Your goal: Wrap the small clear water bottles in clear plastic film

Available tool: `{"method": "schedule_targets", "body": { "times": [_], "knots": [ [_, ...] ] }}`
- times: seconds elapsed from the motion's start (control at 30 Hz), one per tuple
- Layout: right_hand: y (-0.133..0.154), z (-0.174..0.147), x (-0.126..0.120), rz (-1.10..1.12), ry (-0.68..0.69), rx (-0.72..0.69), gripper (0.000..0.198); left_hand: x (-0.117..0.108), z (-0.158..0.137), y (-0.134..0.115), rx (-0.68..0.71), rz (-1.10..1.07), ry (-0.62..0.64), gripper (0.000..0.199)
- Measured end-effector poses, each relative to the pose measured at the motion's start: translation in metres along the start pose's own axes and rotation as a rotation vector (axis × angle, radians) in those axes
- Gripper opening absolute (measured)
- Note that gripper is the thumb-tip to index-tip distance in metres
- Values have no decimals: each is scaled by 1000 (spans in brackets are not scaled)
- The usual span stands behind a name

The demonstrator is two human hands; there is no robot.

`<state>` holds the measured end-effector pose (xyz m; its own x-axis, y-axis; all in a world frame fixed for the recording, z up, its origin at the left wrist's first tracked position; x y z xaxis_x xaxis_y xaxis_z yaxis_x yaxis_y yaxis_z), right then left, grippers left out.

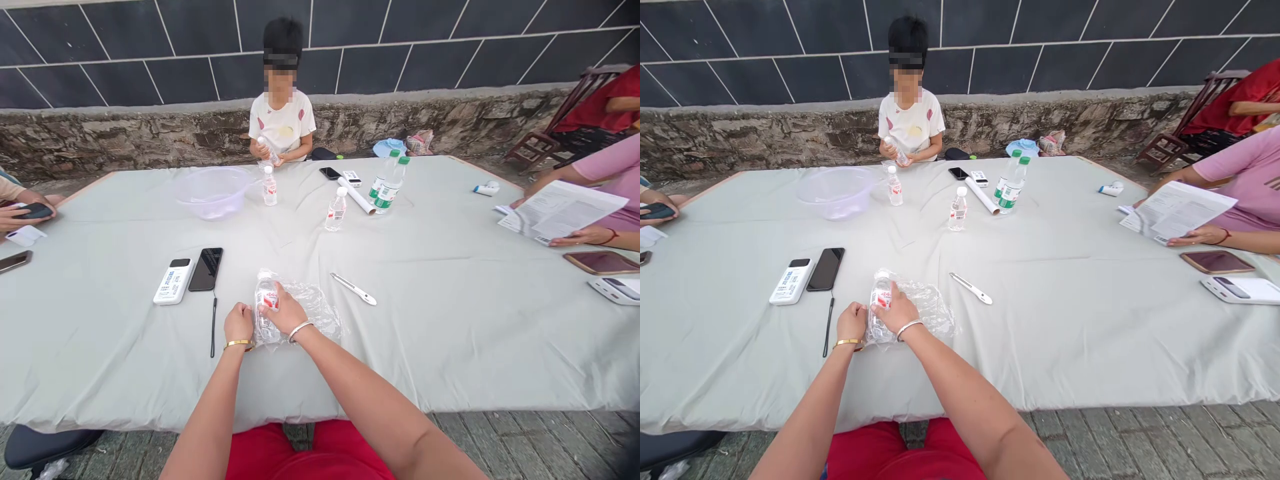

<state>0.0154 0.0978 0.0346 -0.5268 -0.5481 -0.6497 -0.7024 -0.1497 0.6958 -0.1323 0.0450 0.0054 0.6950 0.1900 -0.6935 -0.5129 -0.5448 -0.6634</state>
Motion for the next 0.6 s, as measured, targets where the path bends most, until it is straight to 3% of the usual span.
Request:
{"method": "schedule_targets", "body": {
  "times": [0.27, 0.37, 0.53, 0.6],
  "knots": [
    [-16, -1, 0, 114, 5, 20, 77, 12, -6, -26, 102, -77, 26, 34],
    [-18, 3, -1, 143, 8, 26, 80, 12, -1, -23, 102, -109, 31, 32],
    [-23, 6, -3, 208, 19, 25, 84, 3, 4, -3, -15, -221, 3, 31],
    [-22, 6, -3, 190, 16, 29, 85, 2, 4, -8, 2, -215, 15, 34]
  ]
}}
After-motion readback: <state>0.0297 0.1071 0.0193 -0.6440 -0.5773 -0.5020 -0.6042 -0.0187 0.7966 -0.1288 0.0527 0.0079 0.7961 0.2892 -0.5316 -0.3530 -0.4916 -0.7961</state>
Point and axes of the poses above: each hand's wrist, its own z-axis towards the middle knuckle, its own x-axis out of the palm, y = z × x, the point moved 6 cm from there along z, towards the middle knuckle, and after that the axes turned 7 degrees about y, right-handed, at the moved point
